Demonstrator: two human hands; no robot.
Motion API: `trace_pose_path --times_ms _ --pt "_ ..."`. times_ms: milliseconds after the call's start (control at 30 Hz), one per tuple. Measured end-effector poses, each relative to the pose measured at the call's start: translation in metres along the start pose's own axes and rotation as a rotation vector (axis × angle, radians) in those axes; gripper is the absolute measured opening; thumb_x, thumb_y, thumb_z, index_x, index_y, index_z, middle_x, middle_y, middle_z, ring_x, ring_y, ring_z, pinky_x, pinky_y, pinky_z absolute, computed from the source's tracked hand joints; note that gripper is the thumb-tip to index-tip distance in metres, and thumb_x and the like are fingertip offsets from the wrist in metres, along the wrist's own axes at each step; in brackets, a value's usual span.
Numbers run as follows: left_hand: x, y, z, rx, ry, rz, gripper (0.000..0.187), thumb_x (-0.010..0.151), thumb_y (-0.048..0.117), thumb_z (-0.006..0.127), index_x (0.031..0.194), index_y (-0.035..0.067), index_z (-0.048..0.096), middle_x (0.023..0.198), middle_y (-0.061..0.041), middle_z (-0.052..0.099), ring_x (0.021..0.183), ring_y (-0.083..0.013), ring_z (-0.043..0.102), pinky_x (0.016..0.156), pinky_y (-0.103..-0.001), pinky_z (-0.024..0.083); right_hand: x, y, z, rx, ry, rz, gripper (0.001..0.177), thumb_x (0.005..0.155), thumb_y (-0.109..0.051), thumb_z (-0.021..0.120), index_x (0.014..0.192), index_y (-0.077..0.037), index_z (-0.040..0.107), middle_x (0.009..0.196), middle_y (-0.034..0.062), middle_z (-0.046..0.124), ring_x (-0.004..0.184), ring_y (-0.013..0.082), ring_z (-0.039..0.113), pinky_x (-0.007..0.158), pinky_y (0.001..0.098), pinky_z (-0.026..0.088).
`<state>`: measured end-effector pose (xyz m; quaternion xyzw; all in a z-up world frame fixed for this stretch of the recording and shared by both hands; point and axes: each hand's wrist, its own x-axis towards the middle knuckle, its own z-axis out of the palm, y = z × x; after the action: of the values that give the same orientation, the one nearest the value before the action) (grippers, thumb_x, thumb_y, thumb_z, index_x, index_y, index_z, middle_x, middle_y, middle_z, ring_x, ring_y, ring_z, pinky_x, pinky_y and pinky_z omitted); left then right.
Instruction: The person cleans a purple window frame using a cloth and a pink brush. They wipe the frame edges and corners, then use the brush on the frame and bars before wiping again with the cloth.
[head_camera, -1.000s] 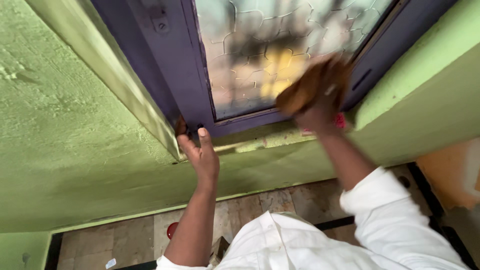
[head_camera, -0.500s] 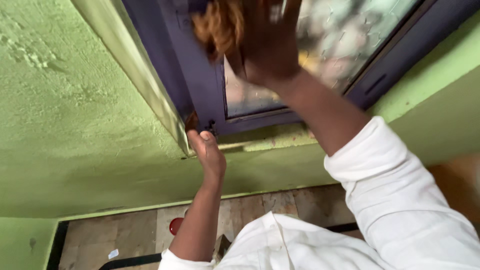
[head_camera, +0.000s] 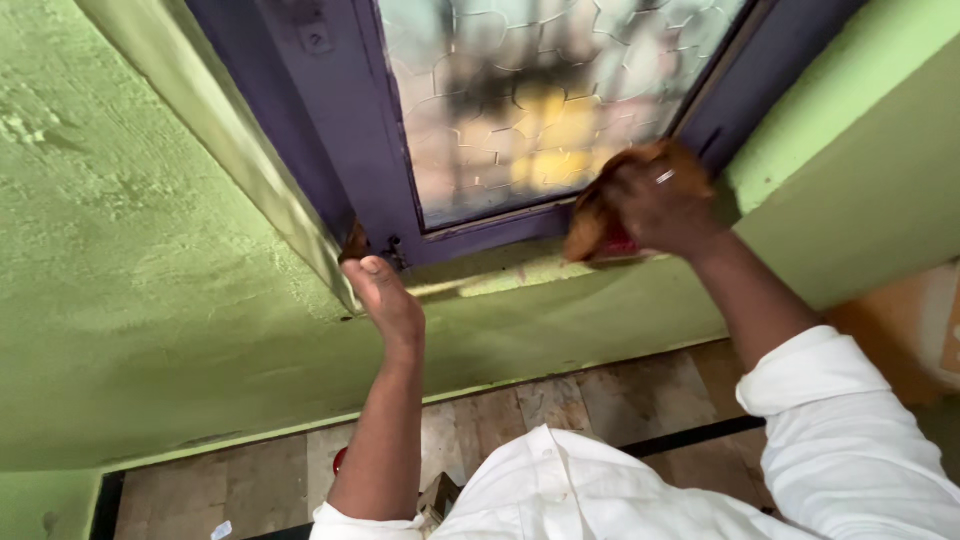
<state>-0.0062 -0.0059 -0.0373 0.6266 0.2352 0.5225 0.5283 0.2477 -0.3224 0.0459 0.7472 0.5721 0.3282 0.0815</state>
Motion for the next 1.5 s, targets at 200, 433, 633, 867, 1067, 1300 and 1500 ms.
trace_pose_path --times_ms 200,433,633,867,1067,1300,1500 --pt "-0.018 0.052 -0.003 -0.189 0.054 0.112 0.052 0.108 0.052 0.050 0.128 0.004 0.050 0.116 -0.003 0.050 0.102 -0.0141 0.045 0.091 -0.033 0.039 0.041 0.055 -0.085 0.158 0.497 0.385 0.053 0.091 -0.017 0.065 0.142 -0.005 0.056 0.140 0.0266 0.052 0.129 0.0449 0.052 0.107 0.0513 0.047" --pt "-0.069 0.068 -0.020 -0.068 0.086 0.145 0.036 0.108 0.035 0.063 0.127 0.007 0.049 0.118 -0.001 0.050 0.102 -0.0114 0.049 0.091 -0.029 0.045 0.069 0.010 -0.168 0.587 0.170 0.546 0.022 0.105 -0.033 0.058 0.112 -0.013 0.064 0.111 0.0060 0.070 0.113 0.0244 0.065 0.115 0.0514 0.039" --pt "-0.145 0.099 -0.033 -0.081 0.064 0.176 0.046 0.104 0.045 0.068 0.124 0.008 0.050 0.113 -0.001 0.050 0.099 -0.0118 0.047 0.091 -0.029 0.042 -0.002 -0.019 -0.112 0.642 0.571 -0.248 0.052 0.086 -0.020 0.084 0.133 -0.016 0.062 0.133 0.0156 0.066 0.119 0.0371 0.067 0.095 0.0405 0.054" --pt "-0.260 0.151 -0.023 0.057 -0.089 0.425 0.058 0.090 0.058 0.076 0.113 0.010 0.053 0.109 -0.004 0.053 0.100 -0.0163 0.052 0.089 -0.034 0.047 -0.161 -0.067 -0.094 1.704 0.698 0.640 0.039 0.095 -0.005 0.077 0.129 -0.001 0.060 0.125 0.0106 0.067 0.115 0.0183 0.066 0.105 0.0360 0.056" --pt "-0.329 0.221 0.017 0.203 -0.415 0.627 0.082 0.088 0.063 0.081 0.137 0.005 0.051 0.143 -0.019 0.055 0.134 -0.0322 0.056 0.114 -0.045 0.049 -0.267 -0.057 -0.175 1.756 0.969 0.624 0.041 0.099 -0.008 0.075 0.134 -0.001 0.056 0.131 0.0077 0.063 0.121 0.0178 0.062 0.112 0.0367 0.052" --pt "-0.371 0.264 0.099 0.252 -0.624 0.695 0.105 0.077 0.067 0.080 0.150 0.004 0.040 0.161 -0.027 0.033 0.143 -0.0434 0.043 0.117 -0.052 0.038 -0.333 -0.083 -0.232 1.589 1.045 0.768 0.042 0.108 -0.014 0.068 0.144 -0.001 0.050 0.136 0.0063 0.060 0.123 0.0146 0.060 0.111 0.0327 0.050" --pt "-0.390 0.259 0.144 0.161 -0.921 0.542 0.105 0.085 0.063 0.077 0.160 0.003 0.035 0.171 -0.026 0.029 0.153 -0.0452 0.039 0.124 -0.053 0.036 -0.357 -0.065 -0.252 1.346 1.093 0.841 0.043 0.116 -0.019 0.062 0.152 0.000 0.045 0.140 0.0050 0.057 0.123 0.0118 0.058 0.111 0.0294 0.049"
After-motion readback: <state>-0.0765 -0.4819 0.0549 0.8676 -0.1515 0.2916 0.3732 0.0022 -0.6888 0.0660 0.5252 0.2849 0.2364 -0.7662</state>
